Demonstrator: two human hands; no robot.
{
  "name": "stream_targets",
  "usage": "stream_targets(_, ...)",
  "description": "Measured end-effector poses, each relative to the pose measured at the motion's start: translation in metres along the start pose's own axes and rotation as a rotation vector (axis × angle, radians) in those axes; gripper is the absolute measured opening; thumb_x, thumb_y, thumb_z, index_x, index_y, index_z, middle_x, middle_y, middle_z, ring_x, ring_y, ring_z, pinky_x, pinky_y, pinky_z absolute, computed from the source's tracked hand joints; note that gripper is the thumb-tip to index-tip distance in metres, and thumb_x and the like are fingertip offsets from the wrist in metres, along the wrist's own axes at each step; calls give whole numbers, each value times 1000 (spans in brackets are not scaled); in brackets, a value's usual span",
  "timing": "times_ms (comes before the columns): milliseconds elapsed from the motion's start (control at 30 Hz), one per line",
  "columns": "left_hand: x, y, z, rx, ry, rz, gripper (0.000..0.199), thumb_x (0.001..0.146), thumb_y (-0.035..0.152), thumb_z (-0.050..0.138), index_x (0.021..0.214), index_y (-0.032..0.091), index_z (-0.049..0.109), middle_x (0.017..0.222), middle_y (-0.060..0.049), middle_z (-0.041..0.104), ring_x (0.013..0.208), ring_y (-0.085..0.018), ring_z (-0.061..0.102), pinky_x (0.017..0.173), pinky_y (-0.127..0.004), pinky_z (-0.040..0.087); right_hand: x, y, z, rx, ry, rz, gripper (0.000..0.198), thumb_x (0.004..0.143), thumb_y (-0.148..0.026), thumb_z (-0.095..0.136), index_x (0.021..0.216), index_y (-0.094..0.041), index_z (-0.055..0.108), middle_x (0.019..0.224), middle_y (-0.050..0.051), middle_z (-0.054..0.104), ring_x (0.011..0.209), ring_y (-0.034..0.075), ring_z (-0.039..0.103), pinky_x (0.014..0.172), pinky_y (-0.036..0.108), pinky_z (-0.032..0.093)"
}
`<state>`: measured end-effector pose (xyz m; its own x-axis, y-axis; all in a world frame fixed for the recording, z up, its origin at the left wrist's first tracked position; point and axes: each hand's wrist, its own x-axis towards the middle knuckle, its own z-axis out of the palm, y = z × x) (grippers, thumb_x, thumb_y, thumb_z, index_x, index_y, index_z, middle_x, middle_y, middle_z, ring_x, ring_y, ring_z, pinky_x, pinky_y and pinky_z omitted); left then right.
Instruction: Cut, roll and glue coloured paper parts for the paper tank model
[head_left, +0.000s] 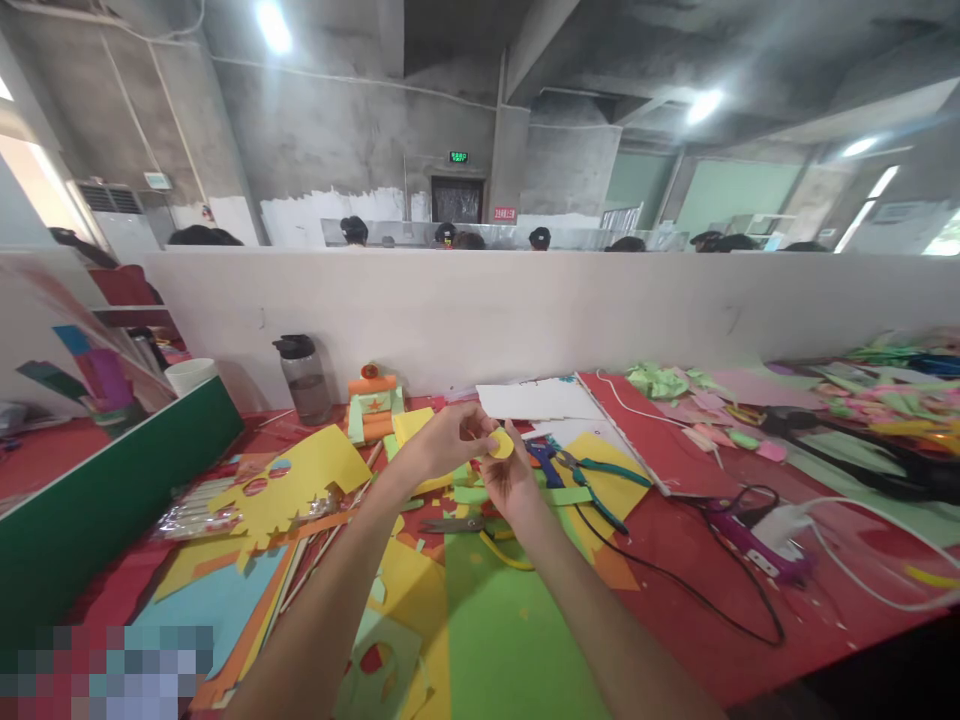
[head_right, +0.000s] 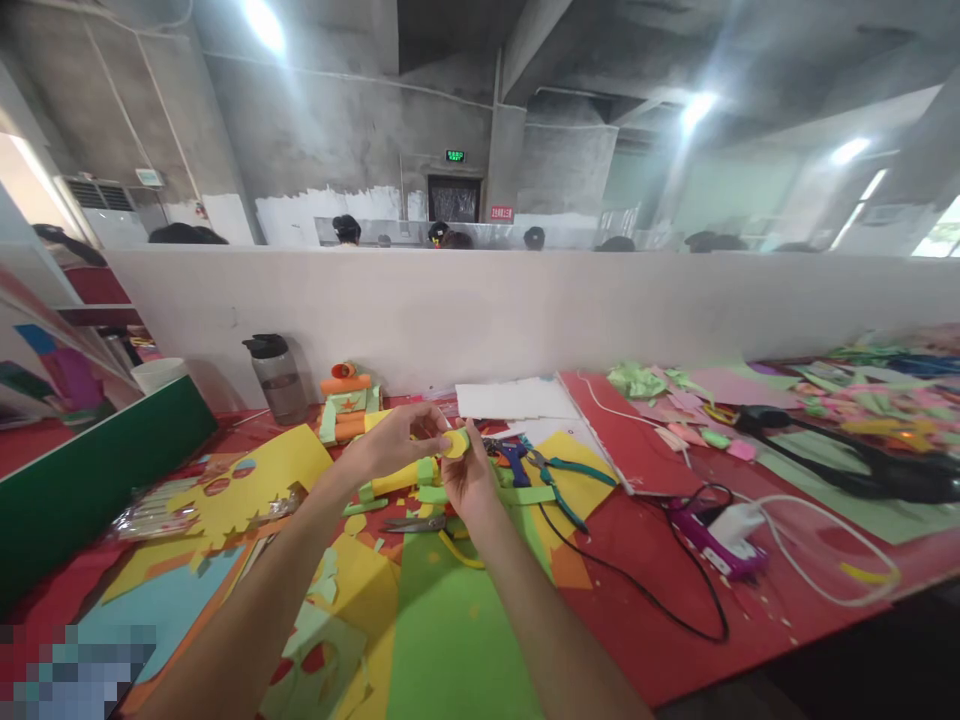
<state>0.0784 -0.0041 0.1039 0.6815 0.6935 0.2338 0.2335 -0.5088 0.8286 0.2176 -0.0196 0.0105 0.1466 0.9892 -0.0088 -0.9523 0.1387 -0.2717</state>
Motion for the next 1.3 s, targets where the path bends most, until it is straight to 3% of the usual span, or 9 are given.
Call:
stream_targets(333, 1, -6, -2, -212, -64, -50, 24, 75, 33, 74, 86, 18, 59, 80, -1, 63, 71, -12, 59, 61, -23, 46, 4, 2, -8, -53, -6, 59, 24, 87, -24, 73, 108, -18, 63, 67, -3, 73, 50, 7, 67, 44, 9, 55)
stream_targets(500, 1, -11, -4, -246, -59, -44, 28, 74, 34, 76, 88, 17, 60, 79, -1, 63, 71, -12, 58, 61, -22, 46, 1, 1, -6, -23, 2, 83, 20, 90, -21, 68, 109, -15, 63, 71, 0, 74, 52, 7, 67, 45, 9, 55)
stream_targets(667, 2, -15, -9, -261, -57, -14, 29, 74, 37, 76, 90, 17, 61, 77, 0, 62, 68, -11, 57, 61, -22, 44, 0, 1, -5, -86, -8, 92, 21, 84, -24, 73, 101, -16, 64, 79, 3, 75, 61, 9, 69, 46, 9, 54)
stream_targets(900, -8, -5, -31, -137, 39, -109, 28, 76, 43, 72, 87, 18, 66, 74, 0, 62, 68, -13, 56, 63, -24, 43, -1, 1, -2, -604, 63, -36, 33, 71, -32, 83, 94, -21, 61, 71, -4, 66, 55, 10, 62, 44, 16, 53)
stream_targets(1000, -11, -6, -41, -150, 69, -107, 29, 77, 45, 71, 85, 19, 64, 74, 1, 61, 68, -13, 56, 64, -25, 45, -11, 4, 0, -936, -92, 53, 40, 70, -36, 85, 99, -23, 61, 74, -3, 65, 61, 16, 65, 47, 25, 56)
stream_targets(1133, -11, -16, -51, -200, 89, -89, 28, 76, 44, 71, 85, 20, 60, 78, 1, 62, 72, -13, 59, 66, -25, 46, -25, 10, 5, -1491, -359, 270, 47, 82, -51, 70, 119, -26, 53, 87, 0, 68, 59, 18, 67, 56, 30, 54)
stream_targets(1233, -13, -22, -57, -232, 101, -101, 28, 78, 44, 70, 85, 20, 57, 82, 0, 65, 74, -13, 61, 67, -25, 47, -32, 5, 14, -1807, -422, 177, 50, 87, -52, 62, 126, -24, 51, 100, 5, 68, 60, 16, 65, 59, 29, 49)
stream_targets(1300, -14, -25, -61, -245, 113, -117, 28, 79, 44, 69, 85, 20, 55, 83, -1, 67, 75, -13, 62, 68, -25, 46, -34, -8, 21, -1987, -442, 72, 44, 88, -49, 62, 122, -22, 57, 94, 5, 68, 72, 18, 66, 65, 28, 46)
